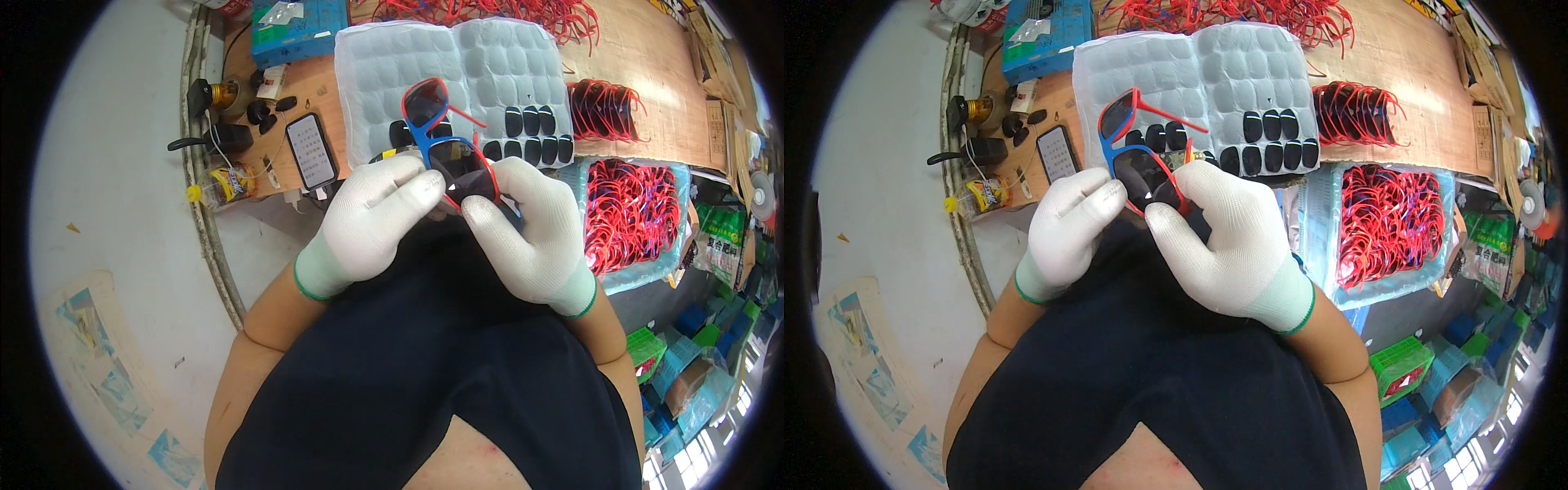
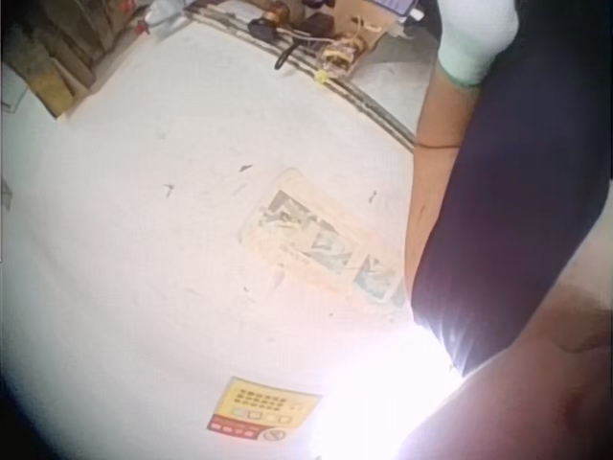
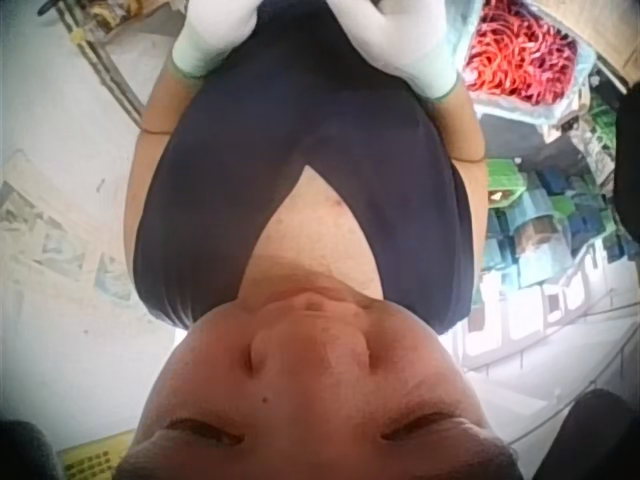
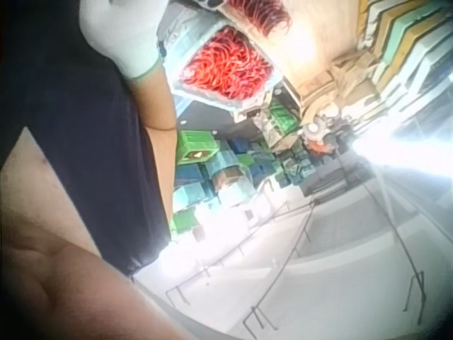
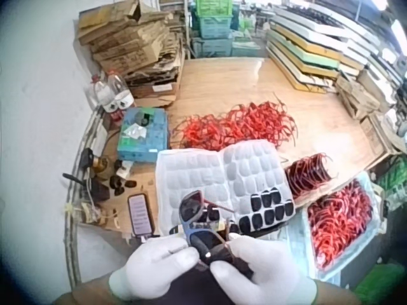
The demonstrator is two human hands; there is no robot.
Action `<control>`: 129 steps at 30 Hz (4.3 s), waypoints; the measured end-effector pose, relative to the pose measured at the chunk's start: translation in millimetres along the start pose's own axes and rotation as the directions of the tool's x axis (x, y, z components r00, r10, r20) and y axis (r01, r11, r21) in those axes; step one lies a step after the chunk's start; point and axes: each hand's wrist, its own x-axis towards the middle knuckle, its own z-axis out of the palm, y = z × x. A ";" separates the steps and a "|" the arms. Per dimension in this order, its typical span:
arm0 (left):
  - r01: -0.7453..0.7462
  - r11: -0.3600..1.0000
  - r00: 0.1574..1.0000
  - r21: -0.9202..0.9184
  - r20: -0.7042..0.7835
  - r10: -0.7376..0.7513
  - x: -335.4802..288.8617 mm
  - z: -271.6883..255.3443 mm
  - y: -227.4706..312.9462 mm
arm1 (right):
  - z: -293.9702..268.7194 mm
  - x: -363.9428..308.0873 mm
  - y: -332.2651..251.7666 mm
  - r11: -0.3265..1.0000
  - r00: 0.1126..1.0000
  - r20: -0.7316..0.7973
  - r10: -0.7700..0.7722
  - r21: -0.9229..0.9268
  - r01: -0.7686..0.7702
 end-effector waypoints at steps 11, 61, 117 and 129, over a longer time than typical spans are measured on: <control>-0.049 0.997 0.996 -0.058 -0.071 0.045 -0.8 9.9 -8.9 | 9.2 1.2 2.0 1.000 1.000 0.014 0.027 0.015 -0.027; -0.188 0.976 0.967 0.113 -0.153 0.204 1.0 19.9 -21.9 | -0.4 -7.2 9.4 0.992 0.990 0.064 0.127 0.020 -0.128; -0.008 0.997 0.996 -0.072 -0.094 0.001 -6.9 16.6 0.3 | 5.7 -1.3 -3.9 0.898 0.946 0.169 0.277 0.306 -0.318; -0.320 0.876 0.920 0.360 -0.101 0.378 -1.0 20.1 -10.8 | 5.9 -11.5 5.0 0.991 0.999 0.030 -0.021 -0.128 0.024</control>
